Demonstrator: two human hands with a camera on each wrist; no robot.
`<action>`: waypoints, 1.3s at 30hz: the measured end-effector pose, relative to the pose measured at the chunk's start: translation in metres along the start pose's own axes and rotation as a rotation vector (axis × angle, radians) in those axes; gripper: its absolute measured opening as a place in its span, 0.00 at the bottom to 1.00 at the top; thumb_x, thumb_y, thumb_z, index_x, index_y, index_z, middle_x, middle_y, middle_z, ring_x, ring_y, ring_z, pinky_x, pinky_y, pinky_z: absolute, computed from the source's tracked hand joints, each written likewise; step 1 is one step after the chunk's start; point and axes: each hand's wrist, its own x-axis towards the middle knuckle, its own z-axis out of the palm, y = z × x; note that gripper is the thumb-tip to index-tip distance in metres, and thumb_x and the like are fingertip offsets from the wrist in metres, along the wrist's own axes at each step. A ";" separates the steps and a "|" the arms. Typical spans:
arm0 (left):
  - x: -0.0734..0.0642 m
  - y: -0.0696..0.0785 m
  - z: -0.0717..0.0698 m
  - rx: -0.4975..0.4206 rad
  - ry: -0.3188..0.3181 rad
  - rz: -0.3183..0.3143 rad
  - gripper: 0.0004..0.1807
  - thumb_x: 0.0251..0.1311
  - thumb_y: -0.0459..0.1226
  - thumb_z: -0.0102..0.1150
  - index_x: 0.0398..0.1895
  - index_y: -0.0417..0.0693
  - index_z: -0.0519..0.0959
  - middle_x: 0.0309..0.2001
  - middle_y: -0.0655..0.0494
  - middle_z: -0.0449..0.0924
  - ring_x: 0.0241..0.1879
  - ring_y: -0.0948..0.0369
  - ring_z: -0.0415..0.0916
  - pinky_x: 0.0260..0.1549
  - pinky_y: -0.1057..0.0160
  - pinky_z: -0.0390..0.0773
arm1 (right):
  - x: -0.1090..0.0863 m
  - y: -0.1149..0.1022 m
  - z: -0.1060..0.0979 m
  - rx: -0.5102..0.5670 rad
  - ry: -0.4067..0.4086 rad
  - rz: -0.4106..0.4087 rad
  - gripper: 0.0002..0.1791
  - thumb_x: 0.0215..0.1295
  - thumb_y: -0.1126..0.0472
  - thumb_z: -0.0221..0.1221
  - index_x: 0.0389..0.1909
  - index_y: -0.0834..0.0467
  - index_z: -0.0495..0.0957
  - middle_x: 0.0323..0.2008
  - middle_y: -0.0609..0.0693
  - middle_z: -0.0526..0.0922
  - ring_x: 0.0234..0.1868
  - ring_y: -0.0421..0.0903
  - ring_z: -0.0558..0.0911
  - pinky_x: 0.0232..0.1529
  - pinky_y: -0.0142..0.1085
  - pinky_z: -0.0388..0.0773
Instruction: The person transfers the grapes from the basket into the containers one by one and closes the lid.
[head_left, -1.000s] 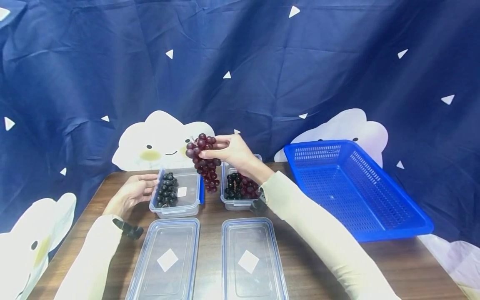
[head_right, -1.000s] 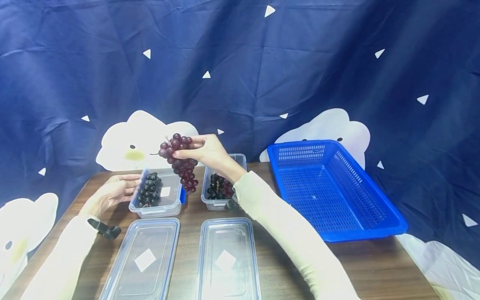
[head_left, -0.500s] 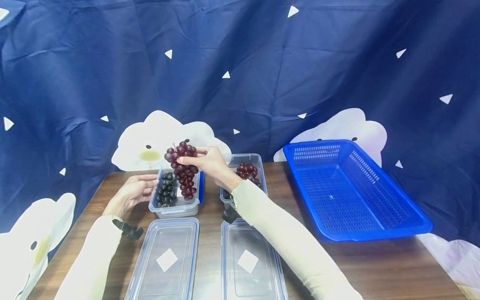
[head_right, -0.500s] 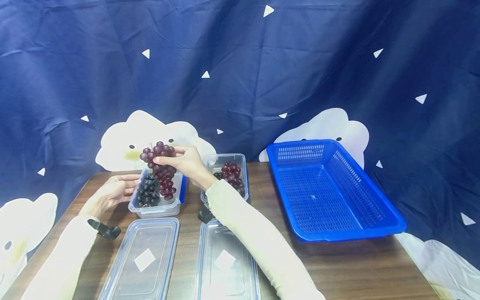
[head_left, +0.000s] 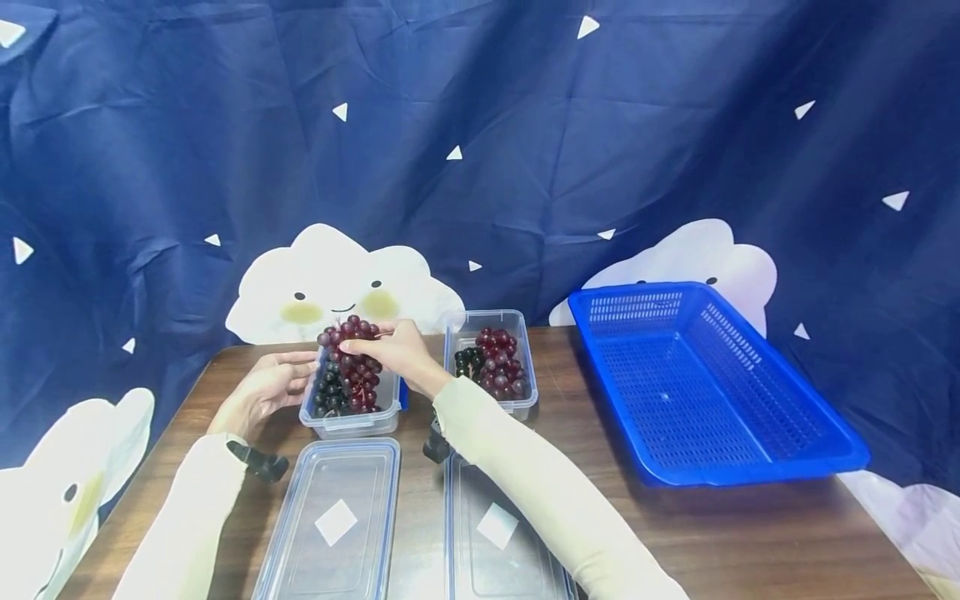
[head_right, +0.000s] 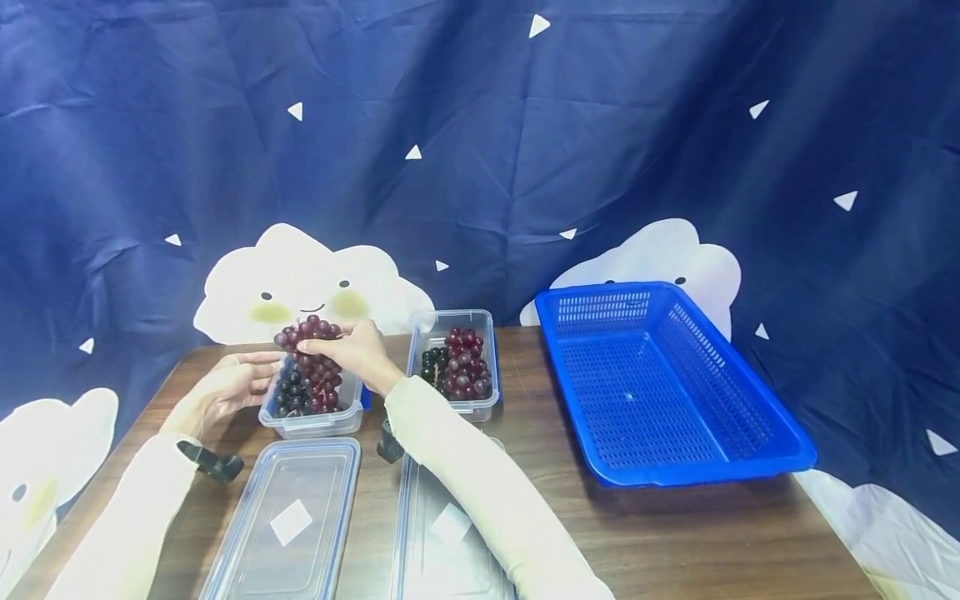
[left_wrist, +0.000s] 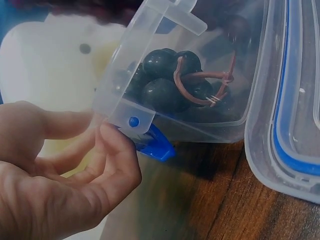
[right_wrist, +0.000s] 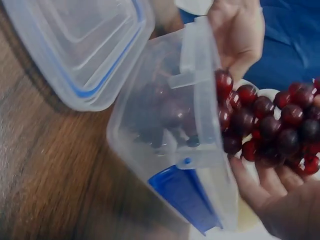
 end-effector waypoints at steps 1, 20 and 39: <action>0.000 0.000 0.000 0.002 -0.001 0.001 0.34 0.79 0.33 0.51 0.81 0.31 0.53 0.38 0.69 0.89 0.40 0.70 0.85 0.41 0.65 0.87 | 0.001 0.002 0.002 -0.043 0.020 0.005 0.21 0.54 0.48 0.79 0.47 0.53 0.91 0.47 0.49 0.92 0.43 0.39 0.86 0.46 0.36 0.85; -0.002 0.003 0.002 0.018 0.041 -0.004 0.31 0.79 0.35 0.51 0.80 0.32 0.58 0.37 0.69 0.88 0.39 0.71 0.85 0.42 0.65 0.87 | 0.020 0.008 0.005 -0.633 0.070 -0.178 0.19 0.60 0.40 0.73 0.35 0.51 0.84 0.34 0.47 0.90 0.34 0.41 0.85 0.33 0.32 0.80; -0.001 -0.001 0.003 -0.018 0.049 -0.017 0.32 0.79 0.33 0.52 0.80 0.32 0.57 0.36 0.68 0.88 0.38 0.70 0.85 0.41 0.65 0.87 | 0.043 0.029 -0.001 -0.701 0.080 -0.141 0.25 0.70 0.39 0.64 0.22 0.53 0.74 0.41 0.52 0.80 0.54 0.52 0.66 0.64 0.47 0.66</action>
